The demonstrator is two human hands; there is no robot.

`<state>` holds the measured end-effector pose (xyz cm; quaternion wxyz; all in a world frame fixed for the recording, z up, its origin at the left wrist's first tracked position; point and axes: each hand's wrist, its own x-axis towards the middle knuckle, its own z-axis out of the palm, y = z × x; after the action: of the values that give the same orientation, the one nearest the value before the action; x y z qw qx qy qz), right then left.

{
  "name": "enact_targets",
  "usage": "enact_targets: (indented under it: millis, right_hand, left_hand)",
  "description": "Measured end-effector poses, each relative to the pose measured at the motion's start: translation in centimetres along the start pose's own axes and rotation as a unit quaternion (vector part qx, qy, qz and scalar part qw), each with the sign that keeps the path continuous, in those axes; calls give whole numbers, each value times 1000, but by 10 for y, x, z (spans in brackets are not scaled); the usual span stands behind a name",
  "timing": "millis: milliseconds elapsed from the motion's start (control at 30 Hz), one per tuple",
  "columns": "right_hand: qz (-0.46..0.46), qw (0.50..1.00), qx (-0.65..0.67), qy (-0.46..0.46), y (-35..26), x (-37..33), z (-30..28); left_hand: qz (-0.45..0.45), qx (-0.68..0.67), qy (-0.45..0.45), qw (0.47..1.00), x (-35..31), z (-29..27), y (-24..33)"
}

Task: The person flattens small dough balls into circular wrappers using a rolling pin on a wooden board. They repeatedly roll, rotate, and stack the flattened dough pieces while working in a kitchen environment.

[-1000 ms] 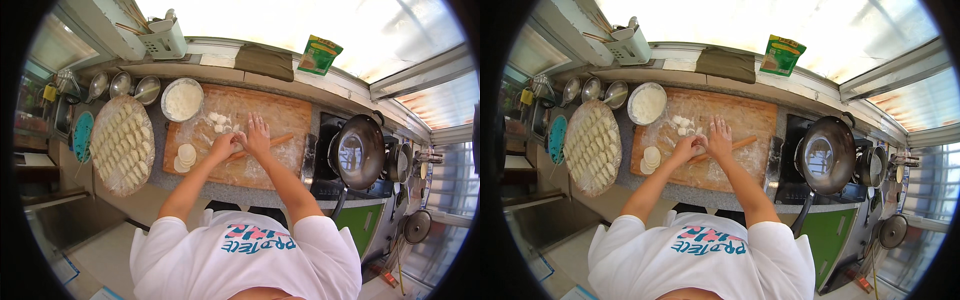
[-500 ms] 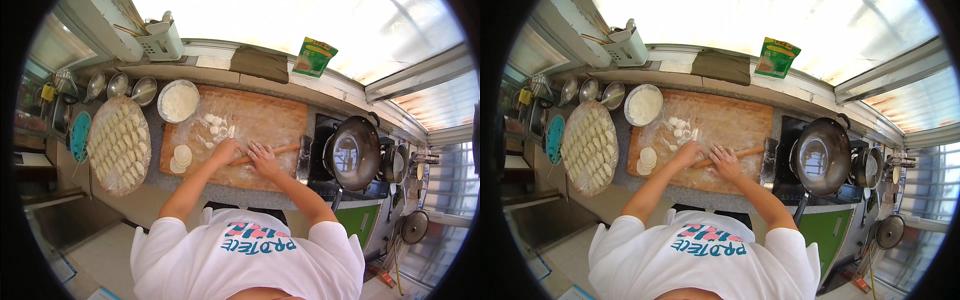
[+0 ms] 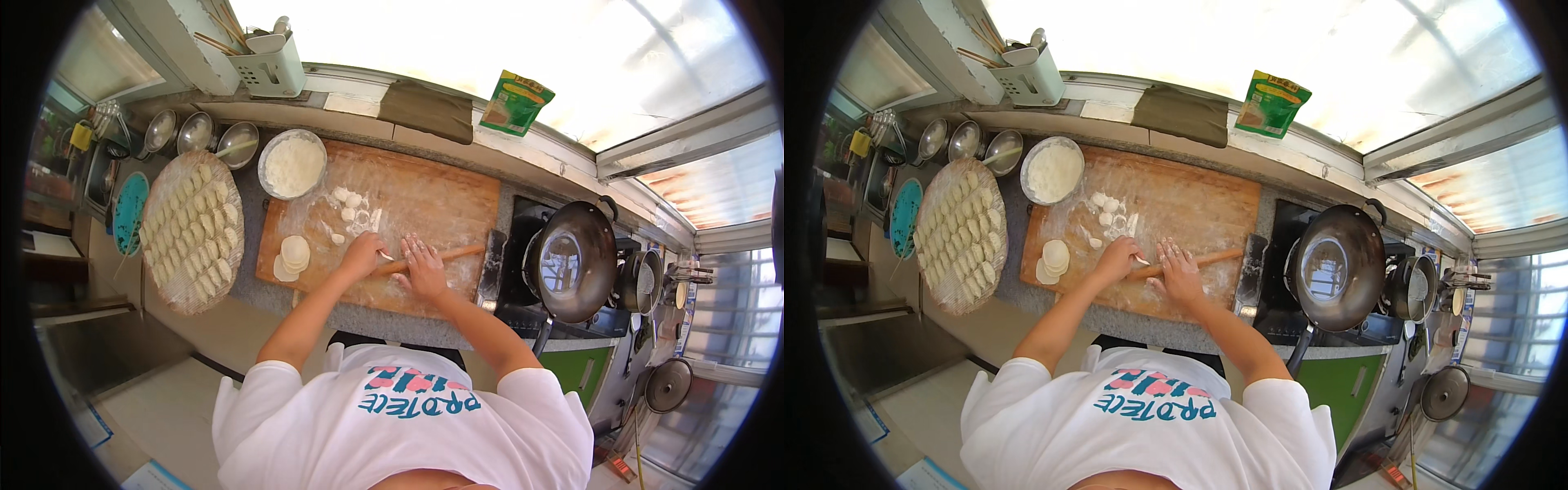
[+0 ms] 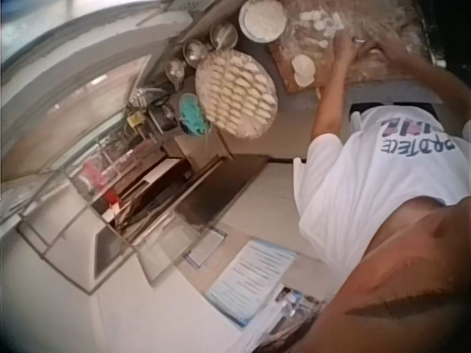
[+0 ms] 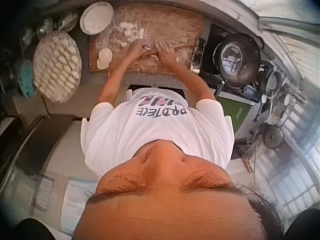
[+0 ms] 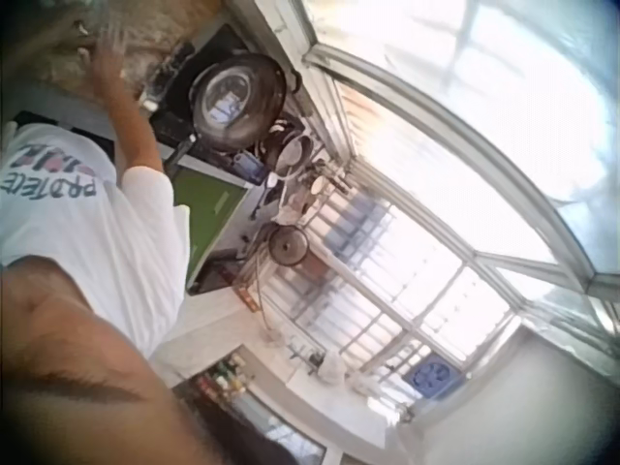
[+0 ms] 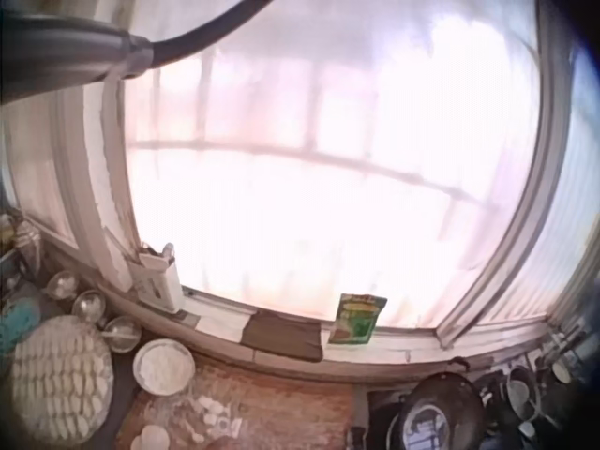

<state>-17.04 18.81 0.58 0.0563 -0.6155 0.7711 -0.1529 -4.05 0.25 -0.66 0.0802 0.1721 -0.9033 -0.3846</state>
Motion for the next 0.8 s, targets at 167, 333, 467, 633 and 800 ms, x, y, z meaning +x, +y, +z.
enact_targets:
  millis: [167,333,467,633,800]
  right_hand:
    - [41,999,-2,25,9,66,-7]
    - [-42,999,24,19,0,17,-9]
    - [-64,998,6,21,8,-18,8]
    - [-87,995,20,51,18,-11,6]
    - [-85,996,5,2,12,1,1]
  left_hand:
    - [-131,-48,47,989,6,-4,3]
    - [-137,9,15,990,1,-15,16]
    - [-87,45,41,994,-5,-7,15]
    - [-138,-105,-83,981,7,-27,7]
    - [-44,-1,-194,980,23,-44,-7]
